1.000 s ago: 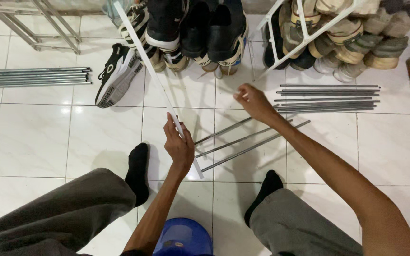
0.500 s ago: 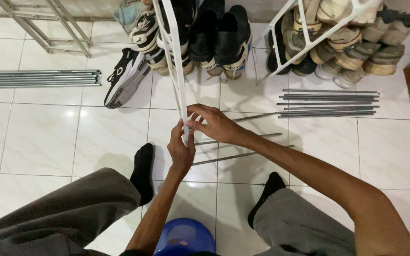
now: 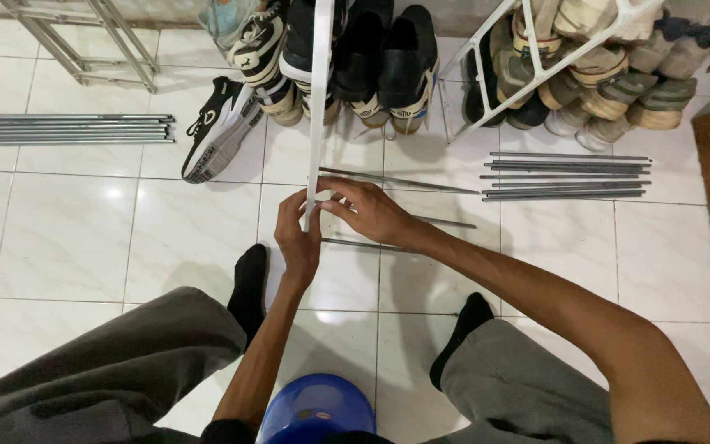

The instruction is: The person assembles a white plastic shoe rack by inserting metal rods into the frame slots. They handle multiple rods and plastic panels, aligning and securing them to build the structure.

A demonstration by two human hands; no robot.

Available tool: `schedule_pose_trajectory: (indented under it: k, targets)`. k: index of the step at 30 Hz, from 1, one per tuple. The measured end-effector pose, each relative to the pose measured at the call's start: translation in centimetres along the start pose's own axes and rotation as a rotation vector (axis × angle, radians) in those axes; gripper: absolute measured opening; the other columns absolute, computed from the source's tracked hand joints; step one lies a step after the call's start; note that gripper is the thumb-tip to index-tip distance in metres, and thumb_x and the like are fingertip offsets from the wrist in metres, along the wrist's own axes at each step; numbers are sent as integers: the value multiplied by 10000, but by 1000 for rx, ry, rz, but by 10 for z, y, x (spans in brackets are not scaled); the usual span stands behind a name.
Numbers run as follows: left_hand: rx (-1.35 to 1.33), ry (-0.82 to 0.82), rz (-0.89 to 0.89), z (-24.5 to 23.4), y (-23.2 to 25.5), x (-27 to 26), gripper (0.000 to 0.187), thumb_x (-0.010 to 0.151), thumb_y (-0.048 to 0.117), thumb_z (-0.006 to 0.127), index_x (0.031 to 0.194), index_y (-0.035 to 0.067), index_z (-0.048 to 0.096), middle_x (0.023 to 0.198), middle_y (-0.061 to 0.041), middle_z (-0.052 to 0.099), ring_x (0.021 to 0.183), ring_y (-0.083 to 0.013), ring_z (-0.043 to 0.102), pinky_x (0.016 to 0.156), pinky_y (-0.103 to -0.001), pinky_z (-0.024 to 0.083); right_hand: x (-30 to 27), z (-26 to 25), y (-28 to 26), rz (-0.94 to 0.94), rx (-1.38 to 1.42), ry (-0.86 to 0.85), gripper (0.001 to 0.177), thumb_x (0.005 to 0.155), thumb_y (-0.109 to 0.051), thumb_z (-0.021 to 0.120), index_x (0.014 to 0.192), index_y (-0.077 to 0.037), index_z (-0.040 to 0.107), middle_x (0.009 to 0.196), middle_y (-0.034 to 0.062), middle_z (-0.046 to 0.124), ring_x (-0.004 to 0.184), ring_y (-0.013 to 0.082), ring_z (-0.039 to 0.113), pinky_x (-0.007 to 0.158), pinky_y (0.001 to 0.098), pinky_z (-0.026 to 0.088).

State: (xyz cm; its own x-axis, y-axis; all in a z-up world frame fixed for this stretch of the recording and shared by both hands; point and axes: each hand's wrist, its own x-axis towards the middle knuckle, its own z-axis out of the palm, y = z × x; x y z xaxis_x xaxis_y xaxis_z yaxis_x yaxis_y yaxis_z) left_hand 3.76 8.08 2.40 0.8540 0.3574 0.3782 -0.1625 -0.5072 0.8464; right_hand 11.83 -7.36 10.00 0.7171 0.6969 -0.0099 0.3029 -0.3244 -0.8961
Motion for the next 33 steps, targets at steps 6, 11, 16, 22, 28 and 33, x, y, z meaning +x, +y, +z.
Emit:
schedule_pose_trajectory:
  k: [6, 11, 16, 22, 28, 33]
  targets:
    - [9, -35, -33, 8, -17, -5, 261, 985, 8, 700, 1232, -15, 620, 1188, -158, 664, 1093, -313, 699, 948, -412, 621, -11, -6, 13, 4, 65, -74, 538, 1049, -151, 558, 1570, -127, 429, 1344, 135, 705, 1151, 259, 720, 986, 382, 566]
    - [-4, -39, -109, 12, -36, -14, 269, 1009, 17, 680, 1255, -43, 588, 1176, -173, 671, 1089, -314, 712, 977, -418, 616, -21, -14, 6, 67, 10, -82, 588, 1018, -217, 572, 1570, -167, 375, 1372, 108, 679, 1039, 247, 754, 922, 379, 587]
    - [-3, -107, -135, 7, -37, -15, 268, 1019, 65, 663, 1243, -33, 553, 1214, -198, 667, 1133, -355, 695, 993, -432, 600, -24, -12, 19, 81, -92, -77, 562, 1028, -237, 582, 1559, -164, 411, 1373, 138, 675, 1021, 263, 759, 928, 388, 579]
    - [136, -88, -162, 2, -17, -20, 394, 1015, 149, 673, 1291, -81, 510, 1218, -241, 596, 1103, -408, 631, 950, -471, 542, -44, -25, 31, 190, -124, -69, 547, 1035, -292, 575, 1551, -176, 437, 1326, 157, 692, 994, 276, 747, 902, 401, 579]
    - [384, -133, -250, 13, -2, -67, 362, 1005, 225, 673, 1182, -59, 534, 1166, -229, 573, 1054, -423, 600, 841, -482, 516, -60, -46, 52, 281, -220, -17, 548, 1023, -308, 580, 1543, -174, 469, 1217, 192, 718, 1049, 296, 729, 943, 399, 556]
    - [289, -303, -212, 43, 9, -80, 328, 1041, 241, 631, 1204, -36, 560, 1192, -196, 598, 1101, -399, 610, 860, -462, 540, -76, -59, 68, 154, -352, 104, 509, 1017, -277, 622, 1464, -52, 530, 1320, 234, 652, 1149, 372, 655, 1001, 419, 508]
